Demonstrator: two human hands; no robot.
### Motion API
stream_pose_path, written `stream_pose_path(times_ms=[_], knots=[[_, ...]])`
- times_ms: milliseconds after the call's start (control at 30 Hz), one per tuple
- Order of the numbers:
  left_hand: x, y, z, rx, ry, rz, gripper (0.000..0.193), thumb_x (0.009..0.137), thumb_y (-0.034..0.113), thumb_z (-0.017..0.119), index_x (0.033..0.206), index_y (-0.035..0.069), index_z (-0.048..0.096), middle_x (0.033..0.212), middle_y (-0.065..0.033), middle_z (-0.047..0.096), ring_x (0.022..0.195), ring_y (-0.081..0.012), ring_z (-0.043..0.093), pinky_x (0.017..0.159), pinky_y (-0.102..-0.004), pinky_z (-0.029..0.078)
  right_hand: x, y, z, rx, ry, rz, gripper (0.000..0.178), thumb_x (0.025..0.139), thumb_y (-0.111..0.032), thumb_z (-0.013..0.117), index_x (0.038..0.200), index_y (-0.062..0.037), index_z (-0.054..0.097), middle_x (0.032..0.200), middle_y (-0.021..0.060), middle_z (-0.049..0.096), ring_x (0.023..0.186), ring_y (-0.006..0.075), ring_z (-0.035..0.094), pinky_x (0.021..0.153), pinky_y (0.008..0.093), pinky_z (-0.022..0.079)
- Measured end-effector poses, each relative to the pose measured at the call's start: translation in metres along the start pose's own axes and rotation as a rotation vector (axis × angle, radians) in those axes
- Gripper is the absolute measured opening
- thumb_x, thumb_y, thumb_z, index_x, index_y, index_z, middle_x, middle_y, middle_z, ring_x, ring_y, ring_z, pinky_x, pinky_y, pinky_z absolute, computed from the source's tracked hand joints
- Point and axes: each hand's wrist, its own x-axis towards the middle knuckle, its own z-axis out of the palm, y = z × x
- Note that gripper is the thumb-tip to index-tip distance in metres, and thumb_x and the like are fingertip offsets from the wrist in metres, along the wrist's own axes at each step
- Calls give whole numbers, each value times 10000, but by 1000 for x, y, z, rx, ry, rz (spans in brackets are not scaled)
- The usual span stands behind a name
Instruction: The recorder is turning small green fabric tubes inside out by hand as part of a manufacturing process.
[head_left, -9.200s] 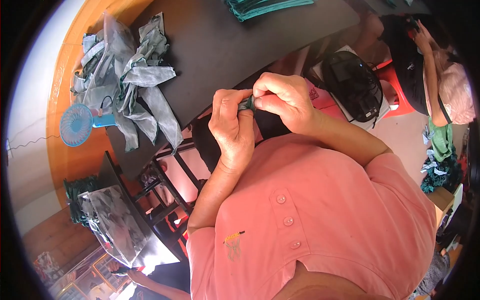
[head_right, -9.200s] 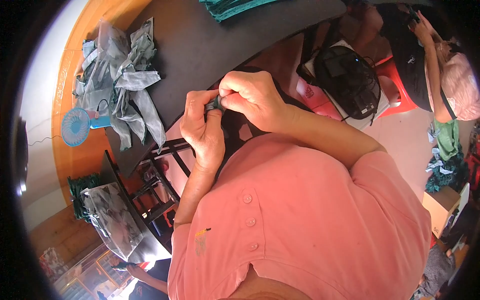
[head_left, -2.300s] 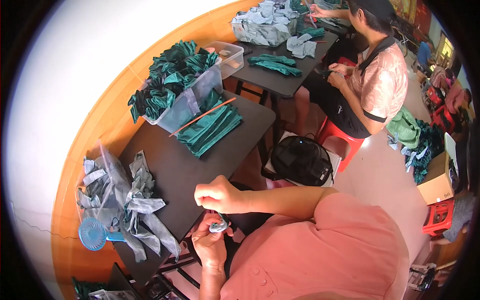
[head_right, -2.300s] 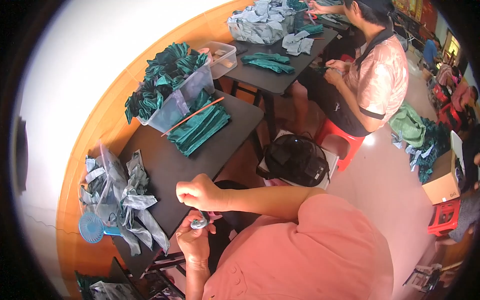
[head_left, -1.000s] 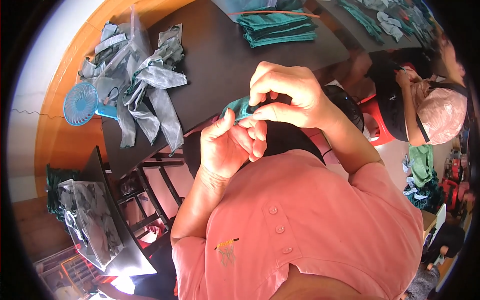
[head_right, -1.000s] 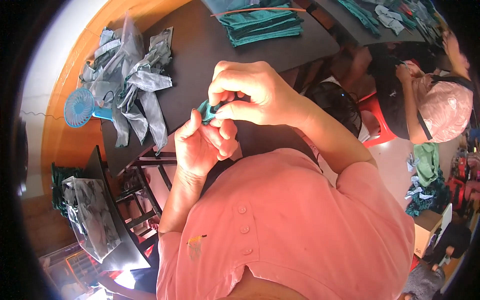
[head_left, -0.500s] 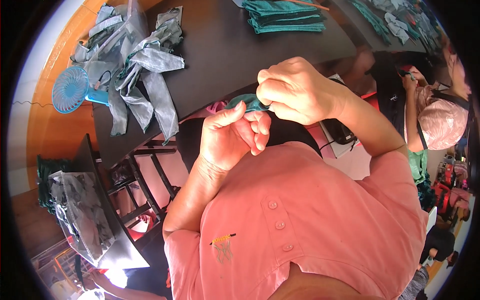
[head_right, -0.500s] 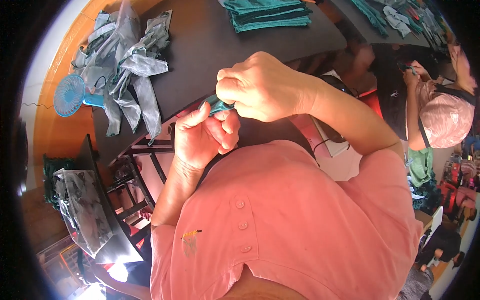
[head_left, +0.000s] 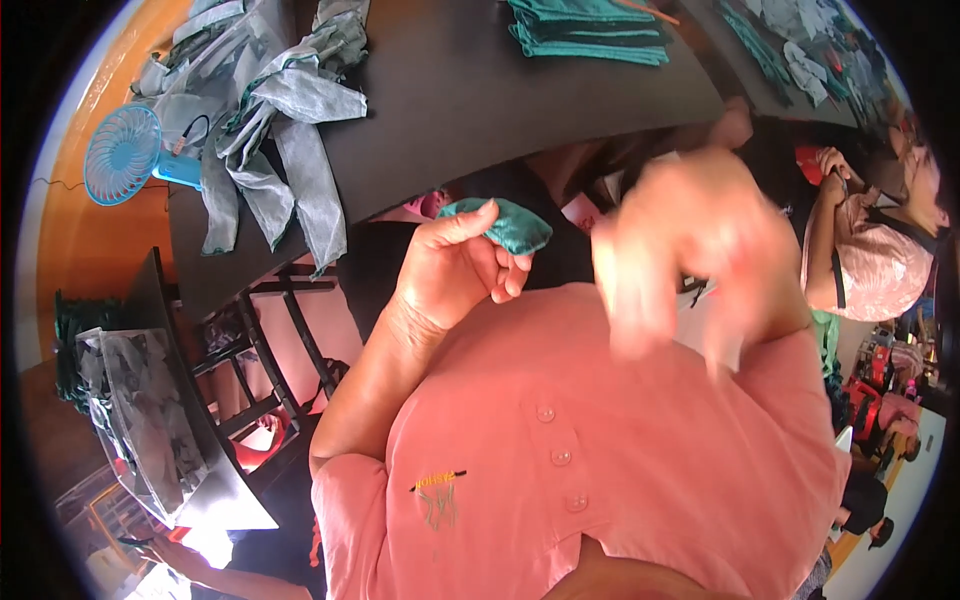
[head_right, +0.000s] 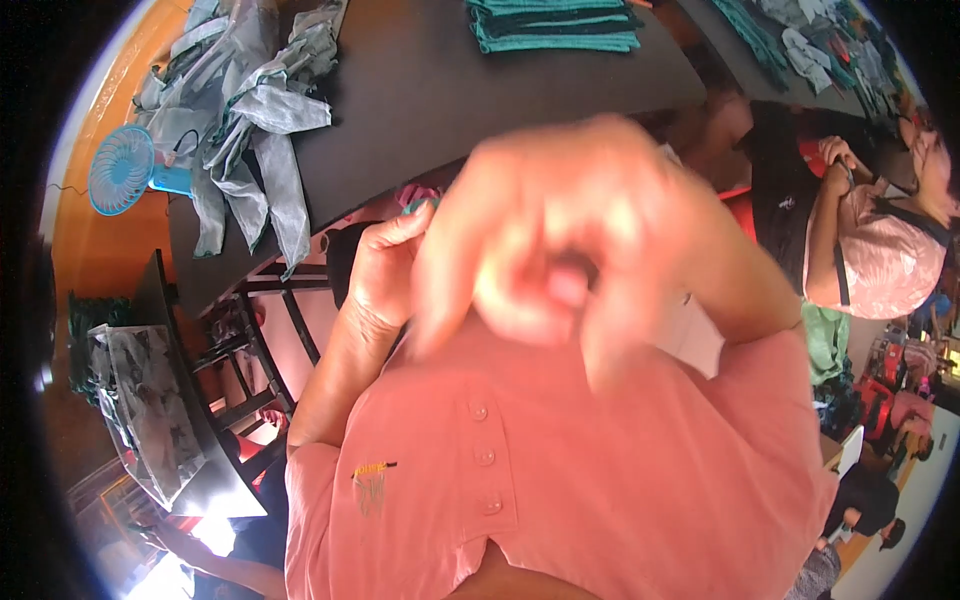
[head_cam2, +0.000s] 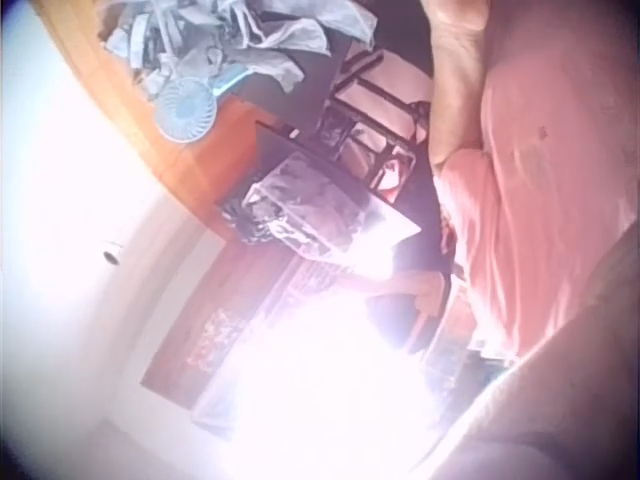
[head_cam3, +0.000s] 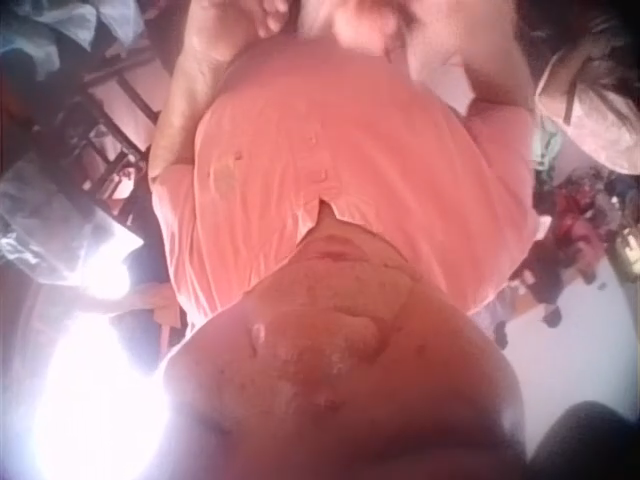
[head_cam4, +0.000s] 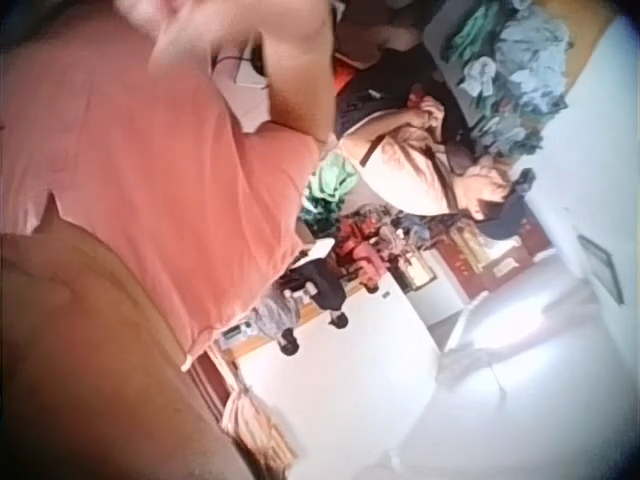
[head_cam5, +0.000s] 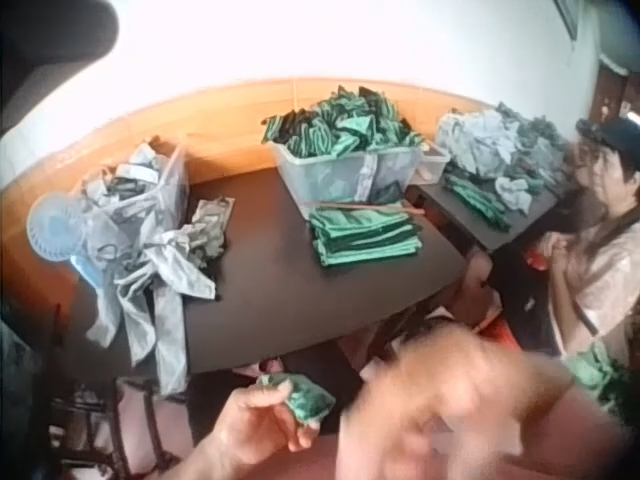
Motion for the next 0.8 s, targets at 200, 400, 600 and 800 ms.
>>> stream_pose_path(times_ms=[200,400,600,800], knots=[[-1,-6,7,-138,-14,-40,425,860,462,626,899,41,668,797,-127,676,626,-237,602,552,-322,399,21,25,5,-442,-287,-482,182,809,-173,706,945,-53,710,801,60,648,624,193,594,516,295,439],[-8,2,13,-26,-102,-36,412,900,452,582,888,48,661,799,-111,674,629,-228,603,540,-322,393,5,50,-30,-1361,131,-228,269,639,-41,749,843,-66,576,765,59,553,610,220,573,505,339,425],[-14,-5,4,294,-112,-61,426,916,434,601,859,16,664,797,-109,674,621,-179,612,566,-276,459,-21,42,-33,-824,288,-21,258,654,-2,762,660,-28,506,627,64,518,543,177,504,502,307,350],[-21,-20,-13,446,-391,-36,555,937,92,619,1395,383,500,898,-73,633,721,-120,548,672,-251,454,-52,58,-40,-432,693,85,168,648,22,705,689,-18,547,634,11,531,571,92,474,541,250,329]])
